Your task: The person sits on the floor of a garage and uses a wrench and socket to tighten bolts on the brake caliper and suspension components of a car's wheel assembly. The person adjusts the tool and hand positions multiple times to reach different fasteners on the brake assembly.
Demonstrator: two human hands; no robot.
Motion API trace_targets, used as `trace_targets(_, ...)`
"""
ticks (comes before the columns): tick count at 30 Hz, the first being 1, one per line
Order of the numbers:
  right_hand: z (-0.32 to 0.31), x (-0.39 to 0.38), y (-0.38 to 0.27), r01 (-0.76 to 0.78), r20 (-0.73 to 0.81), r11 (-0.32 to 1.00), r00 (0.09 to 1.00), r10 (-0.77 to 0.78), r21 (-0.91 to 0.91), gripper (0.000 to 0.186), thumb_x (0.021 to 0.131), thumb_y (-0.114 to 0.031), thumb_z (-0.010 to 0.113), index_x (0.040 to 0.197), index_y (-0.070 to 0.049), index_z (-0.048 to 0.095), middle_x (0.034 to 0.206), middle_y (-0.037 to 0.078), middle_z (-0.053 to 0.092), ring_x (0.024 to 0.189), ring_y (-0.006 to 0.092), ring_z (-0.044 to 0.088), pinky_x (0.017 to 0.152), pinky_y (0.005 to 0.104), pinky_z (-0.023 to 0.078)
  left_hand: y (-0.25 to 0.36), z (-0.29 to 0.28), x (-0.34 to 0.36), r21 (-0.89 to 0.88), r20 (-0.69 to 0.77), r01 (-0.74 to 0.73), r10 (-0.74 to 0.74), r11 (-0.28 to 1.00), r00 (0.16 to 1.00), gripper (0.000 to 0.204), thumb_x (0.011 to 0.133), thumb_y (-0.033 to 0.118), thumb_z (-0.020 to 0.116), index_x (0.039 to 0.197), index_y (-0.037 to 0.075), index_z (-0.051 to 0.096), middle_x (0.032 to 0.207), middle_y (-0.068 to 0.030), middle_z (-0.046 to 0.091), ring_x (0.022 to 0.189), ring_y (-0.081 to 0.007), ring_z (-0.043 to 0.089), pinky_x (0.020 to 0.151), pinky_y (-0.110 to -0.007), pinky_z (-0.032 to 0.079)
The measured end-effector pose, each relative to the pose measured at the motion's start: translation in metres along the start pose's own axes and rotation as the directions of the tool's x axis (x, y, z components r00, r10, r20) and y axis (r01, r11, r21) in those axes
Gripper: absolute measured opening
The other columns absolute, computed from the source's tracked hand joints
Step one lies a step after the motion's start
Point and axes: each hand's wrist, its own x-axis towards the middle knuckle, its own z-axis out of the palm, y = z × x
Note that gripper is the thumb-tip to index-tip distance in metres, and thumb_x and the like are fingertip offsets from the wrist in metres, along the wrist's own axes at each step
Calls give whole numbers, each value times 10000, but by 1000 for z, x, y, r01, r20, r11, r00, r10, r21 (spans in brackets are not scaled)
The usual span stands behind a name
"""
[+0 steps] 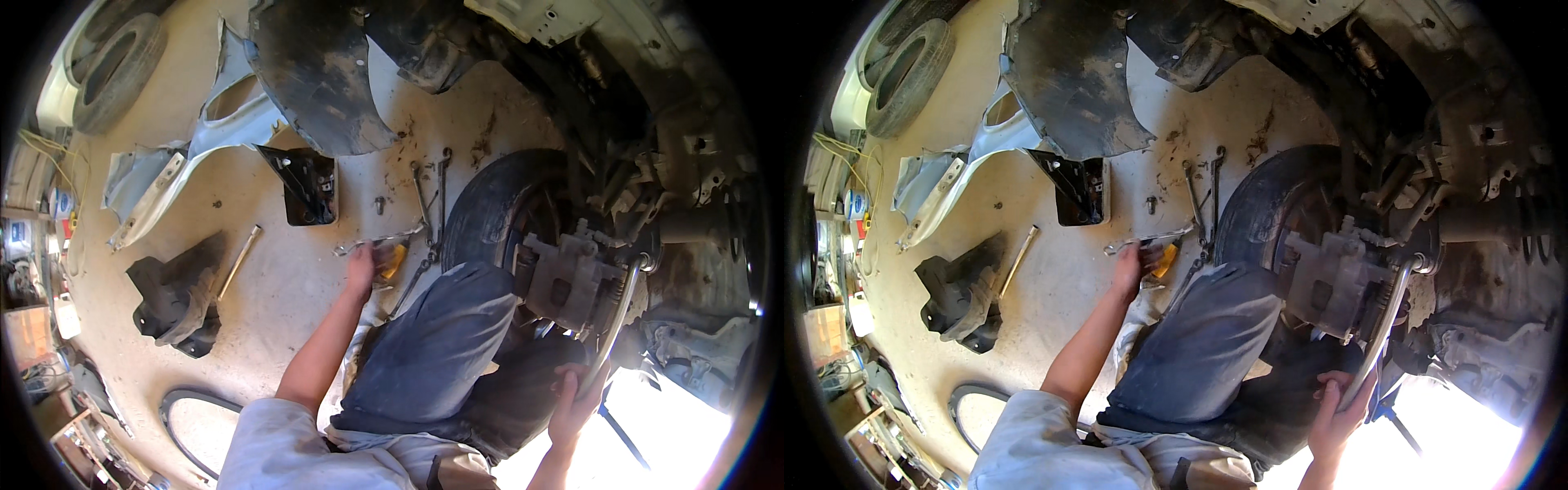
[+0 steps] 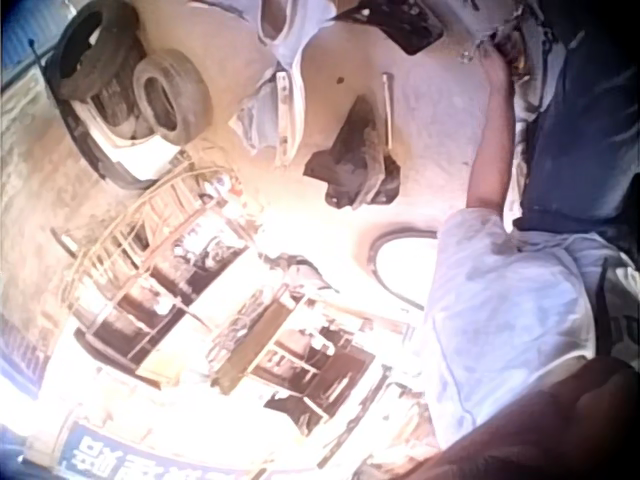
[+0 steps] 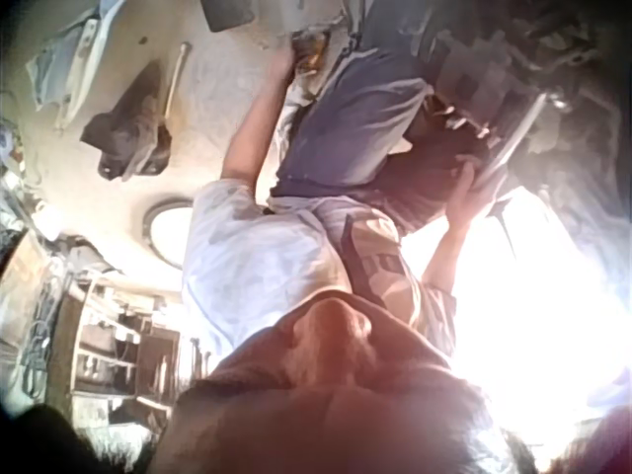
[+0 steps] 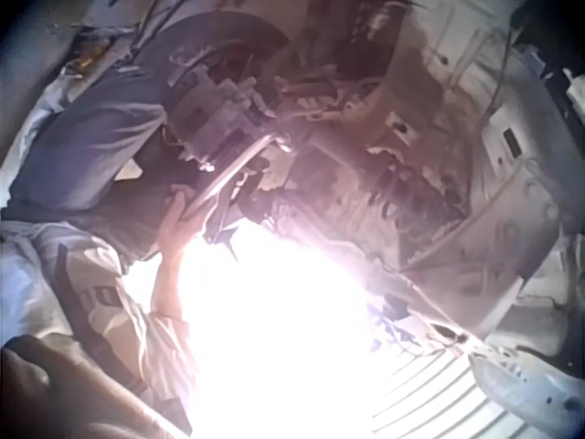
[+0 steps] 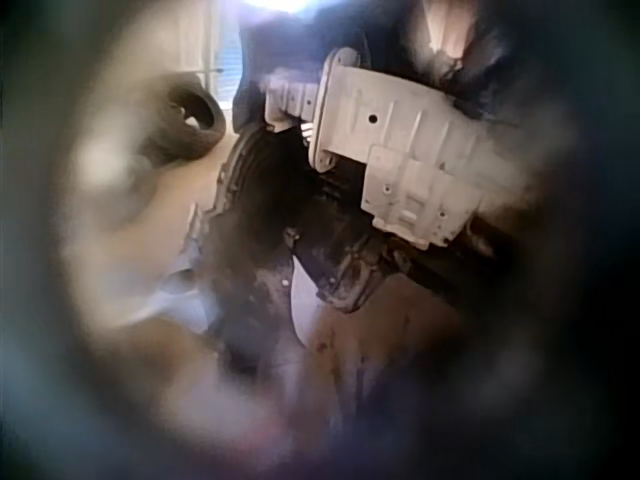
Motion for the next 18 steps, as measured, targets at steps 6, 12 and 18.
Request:
trace_targets(6, 0, -4, 12, 33, -20, 999, 999, -34, -20, 483, 942, -107, 478, 1390, -4, 330, 826, 79, 621, 618, 104, 550, 545, 232, 449, -52, 21, -43, 941, 334, -329, 60, -74, 941, 202, 875, 201, 529, 839, 54, 664, 847, -111, 696, 778, -268, 680, 630, -395, 538)
trace_targets(12, 4, -6, 3, 7, -13, 999, 1000, -7, 35, 499, 934, -94, 493, 1393, 6, 325, 836, 85, 629, 650, 112, 572, 562, 239, 476, -97, 1, -36, 909, 404, -402, -11, -109, 915, 160, 819, 171, 536, 862, 67, 650, 868, -143, 686, 825, -312, 673, 661, -437, 533)
trace_targets(18, -9, 0, 8, 2, 64, 1000, 998, -3, 20, 609, 868, -54, 578, 1405, 15, 300, 863, 124, 671, 732, 215, 670, 665, 311, 529, -55, -16, -44, 930, 368, -360, 161, -77, 916, 240, 898, 248, 493, 947, 37, 597, 866, -208, 667, 808, -381, 653, 671, -509, 495)
